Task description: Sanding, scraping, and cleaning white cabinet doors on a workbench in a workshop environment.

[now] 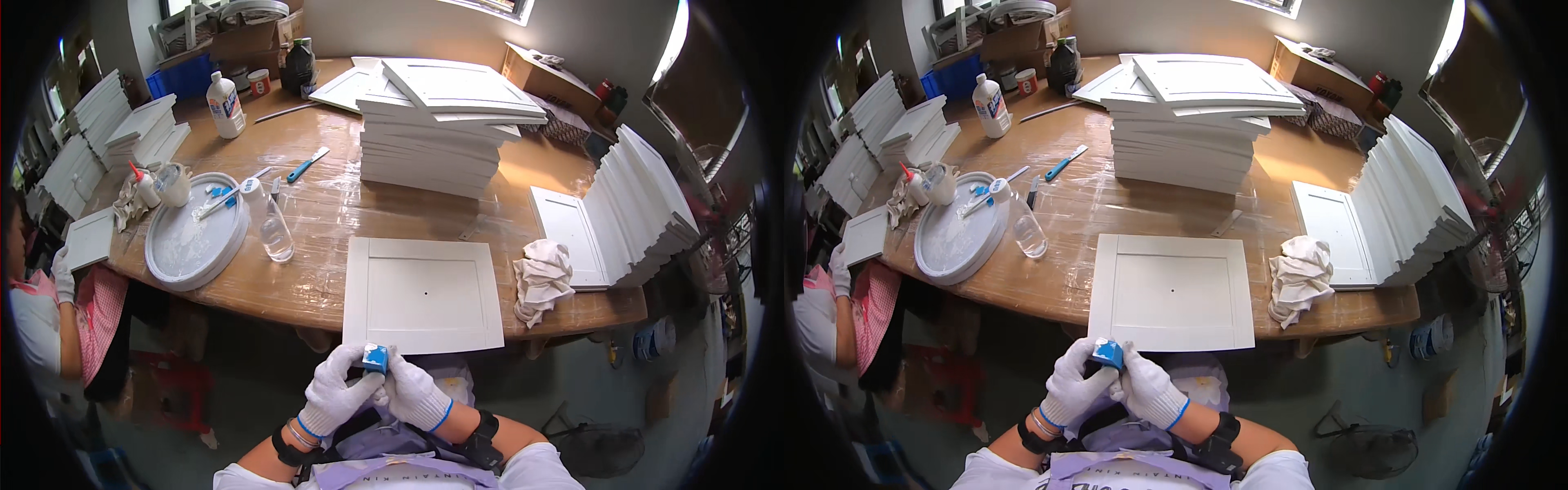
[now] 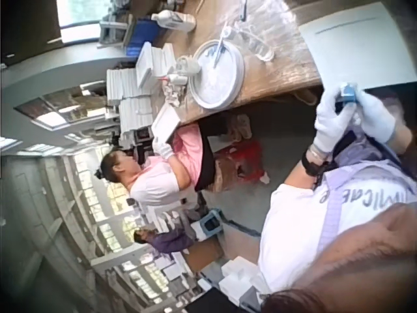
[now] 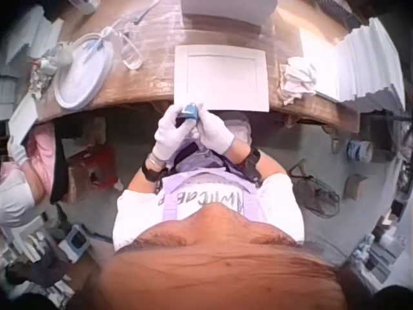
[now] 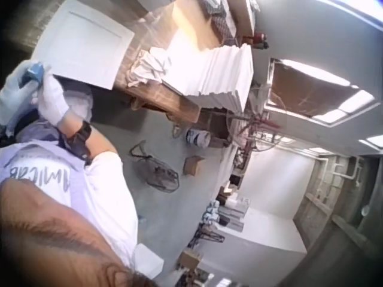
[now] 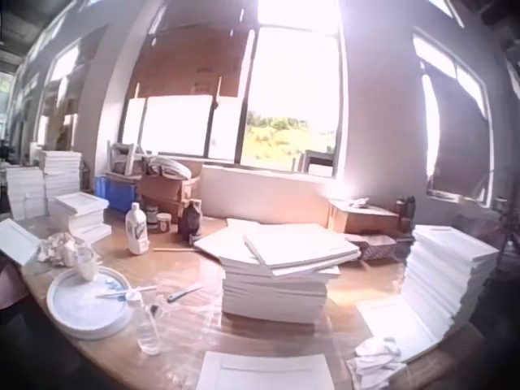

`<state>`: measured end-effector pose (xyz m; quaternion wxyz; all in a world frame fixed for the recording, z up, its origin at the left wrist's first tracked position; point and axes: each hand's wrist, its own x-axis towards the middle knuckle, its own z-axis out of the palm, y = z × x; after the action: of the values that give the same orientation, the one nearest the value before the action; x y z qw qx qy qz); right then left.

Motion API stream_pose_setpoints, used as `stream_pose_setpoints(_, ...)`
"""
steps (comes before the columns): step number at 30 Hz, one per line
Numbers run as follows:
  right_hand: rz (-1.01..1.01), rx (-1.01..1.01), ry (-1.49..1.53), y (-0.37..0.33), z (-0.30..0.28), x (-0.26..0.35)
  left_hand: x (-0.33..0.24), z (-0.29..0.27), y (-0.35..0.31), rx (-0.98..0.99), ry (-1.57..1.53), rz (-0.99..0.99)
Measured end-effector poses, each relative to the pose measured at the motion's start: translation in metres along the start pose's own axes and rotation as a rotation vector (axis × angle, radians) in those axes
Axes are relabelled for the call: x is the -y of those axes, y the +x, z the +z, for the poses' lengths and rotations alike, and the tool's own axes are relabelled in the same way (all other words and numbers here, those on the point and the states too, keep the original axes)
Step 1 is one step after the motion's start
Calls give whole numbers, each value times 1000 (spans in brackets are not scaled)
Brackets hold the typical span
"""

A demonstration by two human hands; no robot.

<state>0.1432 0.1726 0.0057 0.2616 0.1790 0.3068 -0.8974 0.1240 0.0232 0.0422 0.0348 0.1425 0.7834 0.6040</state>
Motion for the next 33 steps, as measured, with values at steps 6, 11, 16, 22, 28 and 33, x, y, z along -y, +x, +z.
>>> stream_pose_setpoints(6, 142, 59, -69, -18, -9, -8, 11, -6, -17, -106, -177, -173)
stream_pose_setpoints(11, 127, -71, -26, -50, -60, 2, 39, -63, 12, -435, 350, -98)
stream_pose_setpoints(16, -6, -341, 112, -72, -107, 9, 65, -162, 51, -816, 930, -118)
stream_pose_setpoints(22, -55, -368, 180, -85, -121, 17, 72, -226, 100, -851, 1279, -522)
stream_pose_setpoints(28, -240, -463, 106, -91, -129, 58, 73, -224, 109, -682, 1326, -579)
stream_pose_setpoints(33, -423, -548, 30, -88, -150, 83, 92, -193, 73, -867, 1538, 181)
